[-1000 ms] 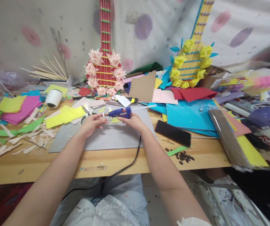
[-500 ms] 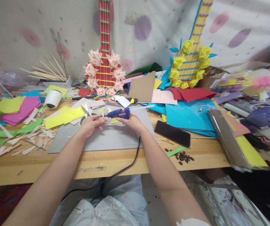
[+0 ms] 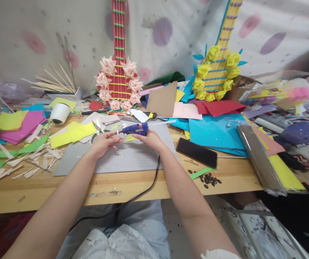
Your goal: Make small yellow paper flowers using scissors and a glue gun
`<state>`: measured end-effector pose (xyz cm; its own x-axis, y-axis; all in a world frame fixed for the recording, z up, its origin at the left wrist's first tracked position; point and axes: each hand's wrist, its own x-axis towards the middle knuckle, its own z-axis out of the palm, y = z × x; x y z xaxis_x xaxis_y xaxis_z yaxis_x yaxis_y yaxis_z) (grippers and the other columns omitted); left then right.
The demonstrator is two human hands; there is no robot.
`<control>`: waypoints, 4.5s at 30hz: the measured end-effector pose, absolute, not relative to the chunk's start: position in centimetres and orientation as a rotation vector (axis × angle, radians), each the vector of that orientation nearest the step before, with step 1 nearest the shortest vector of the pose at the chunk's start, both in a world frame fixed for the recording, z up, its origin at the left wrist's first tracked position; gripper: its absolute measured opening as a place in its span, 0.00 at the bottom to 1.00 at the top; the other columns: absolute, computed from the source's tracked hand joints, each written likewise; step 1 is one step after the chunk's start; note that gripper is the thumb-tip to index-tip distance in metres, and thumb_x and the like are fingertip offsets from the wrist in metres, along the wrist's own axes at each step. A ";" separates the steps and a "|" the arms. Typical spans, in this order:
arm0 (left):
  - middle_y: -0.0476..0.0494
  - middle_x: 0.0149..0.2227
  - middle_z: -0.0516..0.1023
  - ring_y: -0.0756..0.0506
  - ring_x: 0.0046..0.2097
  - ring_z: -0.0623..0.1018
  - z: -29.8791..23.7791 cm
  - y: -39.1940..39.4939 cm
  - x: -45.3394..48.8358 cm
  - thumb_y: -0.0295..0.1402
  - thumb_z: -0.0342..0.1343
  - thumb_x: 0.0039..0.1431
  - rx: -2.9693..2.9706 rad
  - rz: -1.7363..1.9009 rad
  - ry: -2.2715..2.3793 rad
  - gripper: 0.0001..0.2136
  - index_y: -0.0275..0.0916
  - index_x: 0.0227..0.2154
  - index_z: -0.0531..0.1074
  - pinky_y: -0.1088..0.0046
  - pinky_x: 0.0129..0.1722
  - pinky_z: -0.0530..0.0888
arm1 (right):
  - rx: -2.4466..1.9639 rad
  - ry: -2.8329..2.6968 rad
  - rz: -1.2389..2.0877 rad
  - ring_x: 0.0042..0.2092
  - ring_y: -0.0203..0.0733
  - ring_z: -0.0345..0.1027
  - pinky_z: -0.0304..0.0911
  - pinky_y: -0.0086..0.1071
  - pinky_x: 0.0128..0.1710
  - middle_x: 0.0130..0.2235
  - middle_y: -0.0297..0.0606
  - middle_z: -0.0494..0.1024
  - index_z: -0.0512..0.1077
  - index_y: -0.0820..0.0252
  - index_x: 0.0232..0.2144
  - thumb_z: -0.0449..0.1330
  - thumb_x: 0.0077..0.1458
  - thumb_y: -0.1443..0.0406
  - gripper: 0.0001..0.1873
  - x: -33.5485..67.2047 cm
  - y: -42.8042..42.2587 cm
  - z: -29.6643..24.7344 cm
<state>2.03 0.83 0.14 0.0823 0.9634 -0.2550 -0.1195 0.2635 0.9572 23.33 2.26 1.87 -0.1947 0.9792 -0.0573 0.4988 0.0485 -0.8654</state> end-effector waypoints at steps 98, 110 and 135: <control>0.44 0.30 0.77 0.48 0.32 0.77 0.2 0.6 2.3 0.31 0.64 0.39 1.017 1.064 1.071 0.27 0.35 0.46 0.67 0.73 0.29 0.74 | -1.046 -1.518 1.155 0.27 0.31 0.58 0.54 0.27 0.28 0.25 0.30 0.67 0.65 0.60 0.22 0.59 0.41 0.55 0.14 18.8 3.3 0.5; 0.45 0.30 0.77 0.48 0.31 0.76 0.0 0.7 2.3 0.31 0.64 0.39 1.027 1.047 1.074 0.26 0.36 0.45 0.68 0.73 0.28 0.74 | -1.131 -1.577 1.132 0.26 0.31 0.56 0.53 0.27 0.26 0.24 0.30 0.66 0.66 0.60 0.22 0.59 0.41 0.54 0.15 19.1 3.4 0.5; 0.45 0.29 0.77 0.48 0.31 0.77 -0.1 0.7 2.6 0.31 0.65 0.37 1.033 1.107 1.085 0.28 0.35 0.46 0.66 0.72 0.28 0.75 | -1.212 -1.664 0.864 0.31 0.36 0.65 0.60 0.31 0.33 0.28 0.32 0.71 0.67 0.58 0.32 0.57 0.44 0.62 0.11 19.1 3.8 -0.5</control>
